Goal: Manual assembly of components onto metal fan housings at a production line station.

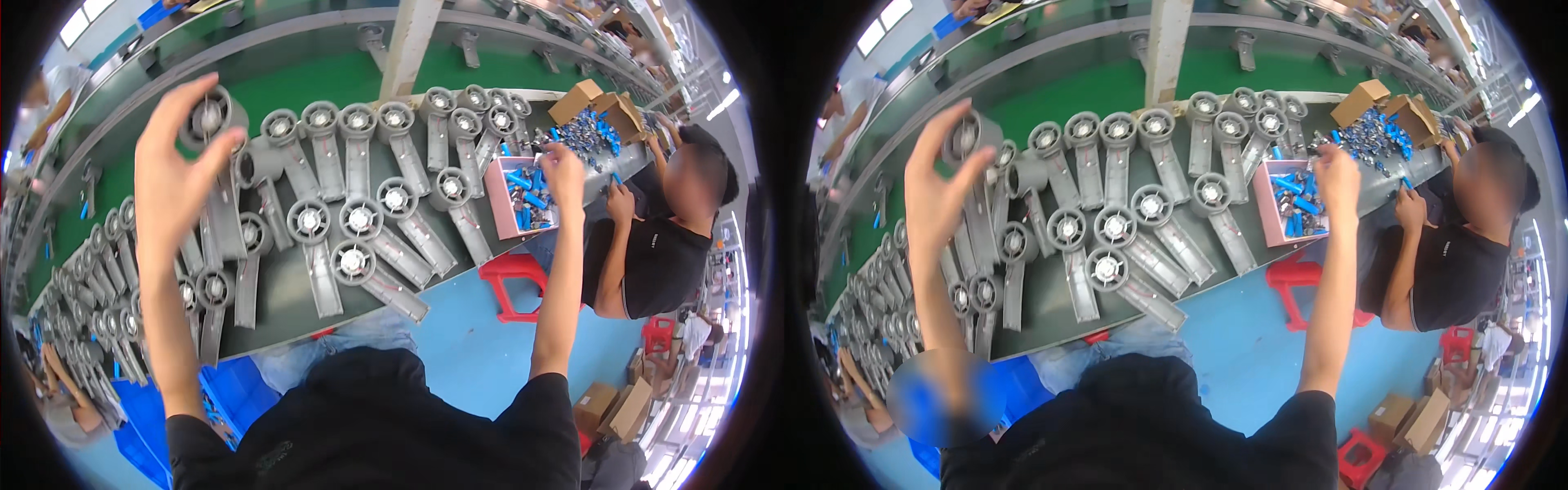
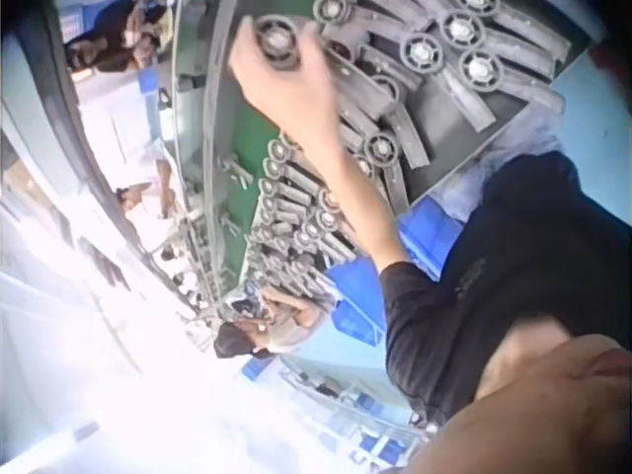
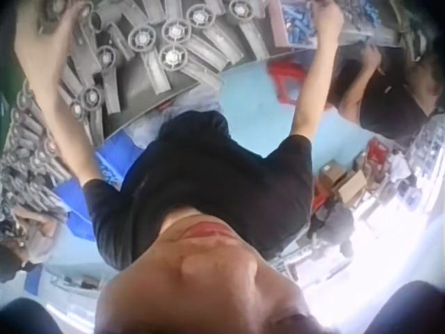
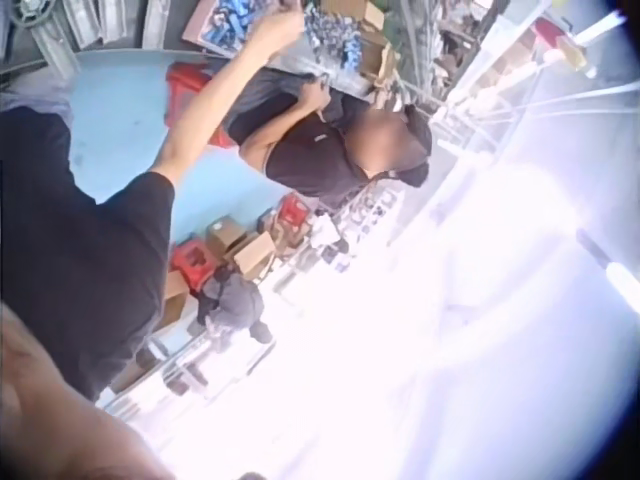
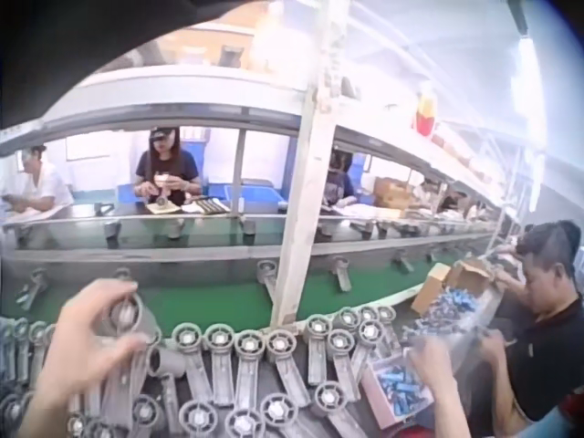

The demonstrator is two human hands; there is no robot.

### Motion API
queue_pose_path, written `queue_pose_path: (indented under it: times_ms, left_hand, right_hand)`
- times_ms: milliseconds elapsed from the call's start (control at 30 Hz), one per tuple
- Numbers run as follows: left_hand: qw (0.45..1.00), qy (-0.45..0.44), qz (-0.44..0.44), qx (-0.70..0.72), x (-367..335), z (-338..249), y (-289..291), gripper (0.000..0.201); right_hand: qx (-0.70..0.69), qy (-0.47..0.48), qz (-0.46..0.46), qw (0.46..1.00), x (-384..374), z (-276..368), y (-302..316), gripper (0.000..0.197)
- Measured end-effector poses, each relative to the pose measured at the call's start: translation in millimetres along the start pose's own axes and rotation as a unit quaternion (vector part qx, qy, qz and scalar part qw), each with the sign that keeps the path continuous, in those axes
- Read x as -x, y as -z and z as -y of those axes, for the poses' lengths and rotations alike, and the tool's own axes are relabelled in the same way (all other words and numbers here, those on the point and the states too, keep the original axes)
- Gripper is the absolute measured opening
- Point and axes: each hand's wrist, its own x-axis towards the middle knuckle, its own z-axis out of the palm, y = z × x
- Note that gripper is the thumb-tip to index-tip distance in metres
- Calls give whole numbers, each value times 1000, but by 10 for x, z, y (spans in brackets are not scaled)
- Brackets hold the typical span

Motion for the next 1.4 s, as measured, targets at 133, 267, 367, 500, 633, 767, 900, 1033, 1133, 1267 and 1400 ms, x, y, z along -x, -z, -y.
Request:
queue_pose_path:
  times_ms: [133, 267, 367, 500, 633, 767, 900, 1033, 1133, 1267, 1400]
  left_hand:
    - [999, 36, 23, 11, 963, -467, 177, 57]
    - [992, 124, 31, 8, 1675, -645, -76, 58]
    - [991, 126, 36, 5, 1904, -666, -347, 59]
    - [989, 143, 42, 10, 1972, -617, -565, 60]
    - [989, 140, 36, -4, 1976, -534, -636, 57]
    - [989, 140, 39, -10, 1940, -549, -543, 53]
    - [993, 120, -5, 15, 1827, -646, -371, 41]
    - [983, 89, -42, 153, 1624, -793, -191, 26]
    - [962, 62, -47, 263, 1557, -845, -142, 28]
    - [939, 34, -61, 338, 1537, -883, -118, 41]
    - [881, 100, -90, 453, 1749, -750, -192, 38]
  right_hand:
    - [-27, -44, 17, 999, 54, 166, 236, 36]
    - [-25, 38, 86, 995, 23, 120, -22, 40]
    - [26, 46, 41, 998, 61, 45, 84, 41]
    - [-79, -17, -56, 995, 145, 63, 350, 36]
    - [-262, 0, -130, 956, 146, 172, 531, 35]
    - [-419, -4, -139, 897, 224, 512, 723, 30]
    - [-596, 1, -9, 803, 474, 1014, 932, 34]
    - [-725, 55, 123, 675, 870, 1687, 916, 32]
    - [-761, 70, 226, 604, 1192, 2205, 817, 25]
    - [-807, 11, 334, 486, 1666, 2855, 656, 25]
    - [-801, 10, 431, 415, 1997, 3224, 478, 26]
